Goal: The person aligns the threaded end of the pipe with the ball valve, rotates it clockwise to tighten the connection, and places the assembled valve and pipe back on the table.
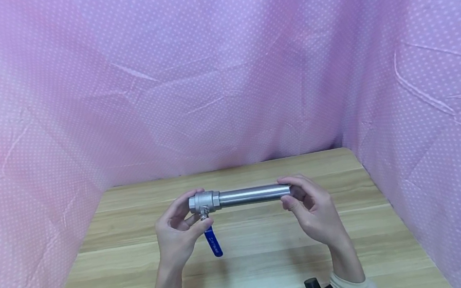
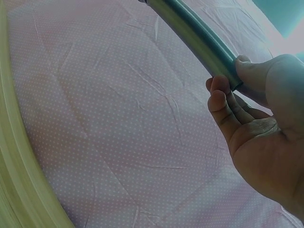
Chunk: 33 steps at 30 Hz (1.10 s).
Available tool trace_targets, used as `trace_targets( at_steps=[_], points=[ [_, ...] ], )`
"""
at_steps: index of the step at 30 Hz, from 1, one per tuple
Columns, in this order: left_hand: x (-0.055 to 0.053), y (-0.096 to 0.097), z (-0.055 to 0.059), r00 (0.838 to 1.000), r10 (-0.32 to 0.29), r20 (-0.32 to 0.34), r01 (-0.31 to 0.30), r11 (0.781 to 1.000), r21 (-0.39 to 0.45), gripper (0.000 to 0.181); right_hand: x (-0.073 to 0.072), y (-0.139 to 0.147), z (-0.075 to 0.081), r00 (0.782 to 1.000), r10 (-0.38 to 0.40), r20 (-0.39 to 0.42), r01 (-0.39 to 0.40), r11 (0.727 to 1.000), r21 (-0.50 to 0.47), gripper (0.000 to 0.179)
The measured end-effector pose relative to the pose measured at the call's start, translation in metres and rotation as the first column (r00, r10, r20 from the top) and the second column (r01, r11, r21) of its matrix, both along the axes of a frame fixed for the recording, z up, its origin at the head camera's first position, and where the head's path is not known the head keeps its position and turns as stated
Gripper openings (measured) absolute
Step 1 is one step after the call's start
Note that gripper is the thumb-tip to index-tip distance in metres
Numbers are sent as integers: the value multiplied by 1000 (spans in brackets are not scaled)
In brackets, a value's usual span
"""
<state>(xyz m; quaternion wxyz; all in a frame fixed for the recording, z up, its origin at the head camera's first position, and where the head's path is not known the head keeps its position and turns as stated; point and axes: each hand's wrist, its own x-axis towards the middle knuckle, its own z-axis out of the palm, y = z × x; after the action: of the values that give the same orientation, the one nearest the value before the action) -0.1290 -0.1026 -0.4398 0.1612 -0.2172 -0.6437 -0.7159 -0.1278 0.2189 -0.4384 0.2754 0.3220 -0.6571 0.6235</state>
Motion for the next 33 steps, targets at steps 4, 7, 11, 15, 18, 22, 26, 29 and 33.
trace_targets(
  at_steps=[4,7,11,15,18,22,26,29,33],
  points=[
    [-1,0,0,1000,0,-1,0,1000,0,69,0,1,-1,1000,-13,-3,13,1000,12,45],
    [-1,0,-1,1000,3,1,-3,1000,-2,70,0,1,-1,1000,-22,-3,22,1000,19,44],
    [-1,0,-1,1000,1,-1,-1,1000,-1,69,0,1,-2,1000,-20,0,20,1000,10,43],
    [0,0,-1,1000,3,-4,-3,1000,-2,69,0,0,0,1000,3,10,-3,1000,-13,43],
    [0,1,-1,1000,7,-6,-7,1000,-6,70,1,1,1,999,38,24,-38,999,-25,44],
    [-1,0,-2,1000,11,-12,-11,1000,-8,70,1,2,2,995,90,35,-89,996,-28,49],
    [-1,0,-2,1000,10,-9,-10,1000,-7,68,1,2,2,993,119,27,-118,992,-32,52],
    [-1,0,-3,1000,10,-3,-10,1000,-6,68,1,2,3,992,126,23,-125,991,-40,52],
    [0,1,-2,1000,11,-3,-11,1000,-5,70,1,1,2,992,123,15,-122,991,-49,52]
  ],
)
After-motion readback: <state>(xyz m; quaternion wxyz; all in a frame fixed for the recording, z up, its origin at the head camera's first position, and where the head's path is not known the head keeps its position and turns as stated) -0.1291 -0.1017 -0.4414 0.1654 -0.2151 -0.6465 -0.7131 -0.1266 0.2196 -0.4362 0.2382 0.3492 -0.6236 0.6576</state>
